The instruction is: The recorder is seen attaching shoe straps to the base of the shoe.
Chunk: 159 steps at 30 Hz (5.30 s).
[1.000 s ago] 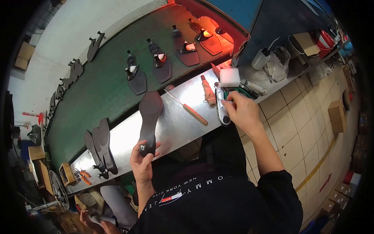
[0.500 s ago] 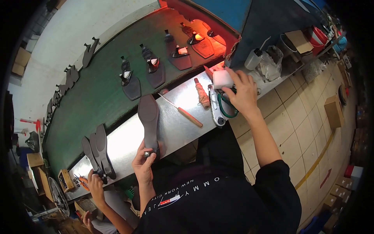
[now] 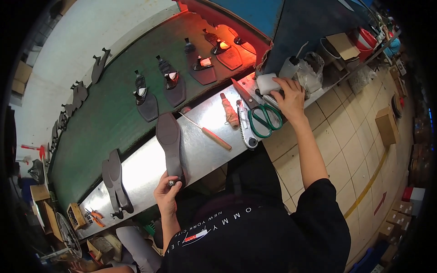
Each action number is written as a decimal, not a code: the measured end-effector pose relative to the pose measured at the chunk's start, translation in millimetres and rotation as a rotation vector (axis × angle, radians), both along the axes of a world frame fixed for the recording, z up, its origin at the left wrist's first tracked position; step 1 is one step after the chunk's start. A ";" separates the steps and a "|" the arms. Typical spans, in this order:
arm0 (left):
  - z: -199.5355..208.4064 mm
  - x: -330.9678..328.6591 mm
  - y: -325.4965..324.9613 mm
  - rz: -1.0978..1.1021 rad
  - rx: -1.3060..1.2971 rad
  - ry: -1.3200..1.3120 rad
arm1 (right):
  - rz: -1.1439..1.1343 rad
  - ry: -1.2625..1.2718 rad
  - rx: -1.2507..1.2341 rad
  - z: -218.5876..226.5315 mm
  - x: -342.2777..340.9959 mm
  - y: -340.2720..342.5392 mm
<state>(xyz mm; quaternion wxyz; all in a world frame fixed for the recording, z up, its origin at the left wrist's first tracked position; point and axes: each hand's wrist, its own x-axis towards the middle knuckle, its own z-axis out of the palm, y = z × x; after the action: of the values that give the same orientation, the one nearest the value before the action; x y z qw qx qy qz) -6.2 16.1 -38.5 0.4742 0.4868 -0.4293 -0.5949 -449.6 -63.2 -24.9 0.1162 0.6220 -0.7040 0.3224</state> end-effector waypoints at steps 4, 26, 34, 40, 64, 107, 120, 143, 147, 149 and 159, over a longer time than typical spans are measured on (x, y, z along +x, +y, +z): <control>-1.1 0.1 -0.7 -0.003 -0.035 0.005 | -0.064 0.010 0.024 15.1 20.8 21.3; 45.8 -7.7 -5.2 0.095 -0.168 -0.097 | 0.576 -1.342 0.679 56.2 128.4 71.6; 51.0 -1.9 -7.6 0.060 -0.407 -0.285 | 0.670 -0.822 0.648 63.2 174.7 78.4; 53.5 3.1 -5.9 0.050 -0.415 -0.269 | 0.743 -0.287 0.459 67.4 184.9 74.7; 62.3 10.0 -9.8 -0.045 -0.460 -0.326 | 0.844 -0.282 0.522 65.9 179.5 70.1; 21.2 164.7 29.8 0.843 -0.173 -0.941 | 0.070 -0.223 0.239 20.8 60.1 26.0; 51.0 96.3 -140.6 0.407 -0.331 -0.534 | 0.539 -0.660 0.117 57.0 168.4 32.2; -65.6 27.3 -265.1 0.476 -0.591 -1.072 | 0.573 -0.753 0.319 65.5 187.0 67.6; -49.6 15.7 -245.0 0.518 -0.589 -0.869 | 0.623 -0.774 0.276 67.4 187.2 89.7; -39.8 12.5 -235.3 0.508 -0.600 -0.811 | 0.634 -0.760 0.291 68.2 183.9 99.3; -5.8 22.5 -158.5 0.508 -0.423 0.087 | 0.724 -0.659 0.388 41.5 208.2 78.9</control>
<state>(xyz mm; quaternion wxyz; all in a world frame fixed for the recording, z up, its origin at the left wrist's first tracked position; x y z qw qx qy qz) 16.2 -142.4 -44.4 0.7157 0.4433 -0.3877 -0.3754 -241.4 15.8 16.7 -0.3476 0.7012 -0.4899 0.3840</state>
